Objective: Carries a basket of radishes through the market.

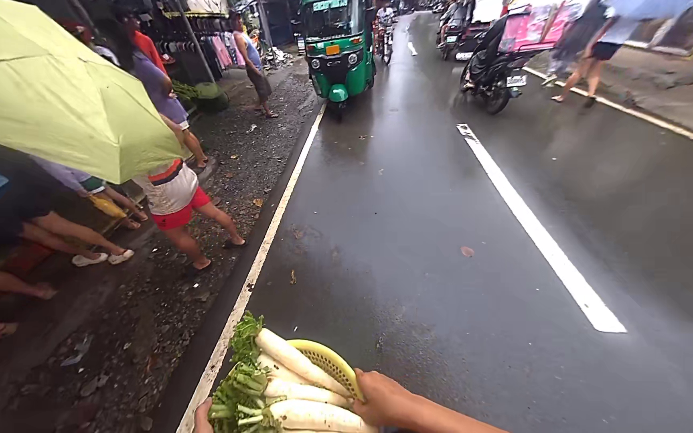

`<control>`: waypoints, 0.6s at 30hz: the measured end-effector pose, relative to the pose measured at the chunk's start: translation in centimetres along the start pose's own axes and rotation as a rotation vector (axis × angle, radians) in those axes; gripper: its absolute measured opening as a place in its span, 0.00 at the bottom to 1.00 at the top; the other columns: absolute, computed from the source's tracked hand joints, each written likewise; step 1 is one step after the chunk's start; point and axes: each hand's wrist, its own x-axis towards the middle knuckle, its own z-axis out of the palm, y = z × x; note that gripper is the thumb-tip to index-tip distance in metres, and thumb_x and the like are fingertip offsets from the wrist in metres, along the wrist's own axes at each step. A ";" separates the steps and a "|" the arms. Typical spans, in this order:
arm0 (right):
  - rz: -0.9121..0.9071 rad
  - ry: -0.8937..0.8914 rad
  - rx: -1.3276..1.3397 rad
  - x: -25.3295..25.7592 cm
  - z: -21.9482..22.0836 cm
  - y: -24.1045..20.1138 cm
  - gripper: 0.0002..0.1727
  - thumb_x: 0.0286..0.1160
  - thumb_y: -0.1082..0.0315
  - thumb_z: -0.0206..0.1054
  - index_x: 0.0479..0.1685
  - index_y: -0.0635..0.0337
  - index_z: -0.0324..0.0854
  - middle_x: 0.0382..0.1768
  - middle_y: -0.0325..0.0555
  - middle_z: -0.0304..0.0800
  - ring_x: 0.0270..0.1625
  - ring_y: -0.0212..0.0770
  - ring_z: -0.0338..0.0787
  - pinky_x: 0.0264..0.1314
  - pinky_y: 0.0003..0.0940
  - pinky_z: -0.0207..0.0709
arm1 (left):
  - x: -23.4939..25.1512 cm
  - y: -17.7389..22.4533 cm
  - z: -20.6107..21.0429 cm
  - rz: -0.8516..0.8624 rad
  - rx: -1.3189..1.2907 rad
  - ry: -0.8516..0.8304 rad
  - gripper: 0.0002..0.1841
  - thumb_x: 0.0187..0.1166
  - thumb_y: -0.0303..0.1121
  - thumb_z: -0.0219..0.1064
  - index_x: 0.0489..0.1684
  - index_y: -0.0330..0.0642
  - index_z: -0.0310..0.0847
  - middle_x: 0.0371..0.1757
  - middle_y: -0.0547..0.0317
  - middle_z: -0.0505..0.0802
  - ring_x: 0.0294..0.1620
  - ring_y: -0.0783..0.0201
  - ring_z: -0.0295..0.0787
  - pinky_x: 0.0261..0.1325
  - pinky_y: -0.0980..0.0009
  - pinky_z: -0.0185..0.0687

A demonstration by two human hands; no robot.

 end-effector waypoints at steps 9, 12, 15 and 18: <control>-0.246 -0.273 -0.229 5.9 5.0 -7.1 0.29 0.79 0.54 0.67 0.69 0.69 0.74 0.51 0.63 0.91 0.57 0.60 0.92 0.62 0.62 0.82 | -4.6 -5.9 -12.1 -0.197 0.182 0.397 0.44 0.86 0.68 0.45 0.81 0.34 0.72 0.83 0.30 0.74 0.88 0.33 0.61 0.86 0.30 0.49; -0.321 -0.410 -0.350 7.1 7.5 -9.4 0.32 0.78 0.53 0.69 0.71 0.70 0.74 0.51 0.64 0.91 0.57 0.60 0.92 0.65 0.61 0.81 | -8.5 -8.2 -14.9 -0.324 0.132 0.510 0.40 0.91 0.62 0.39 0.84 0.35 0.69 0.87 0.35 0.70 0.91 0.37 0.55 0.89 0.32 0.42; -0.406 -0.501 -0.480 7.8 10.4 -12.7 0.31 0.78 0.54 0.68 0.70 0.72 0.75 0.50 0.64 0.91 0.57 0.60 0.92 0.64 0.61 0.81 | -11.9 -11.4 -18.0 -0.411 0.031 0.612 0.39 0.91 0.62 0.37 0.85 0.40 0.69 0.88 0.41 0.70 0.92 0.40 0.54 0.90 0.32 0.39; -0.468 -0.543 -0.593 7.8 14.3 -16.3 0.31 0.78 0.55 0.68 0.70 0.73 0.74 0.50 0.65 0.91 0.57 0.61 0.92 0.63 0.61 0.81 | -15.2 -13.6 -21.2 -0.454 -0.056 0.706 0.41 0.87 0.67 0.42 0.85 0.42 0.70 0.89 0.41 0.69 0.93 0.40 0.52 0.90 0.31 0.37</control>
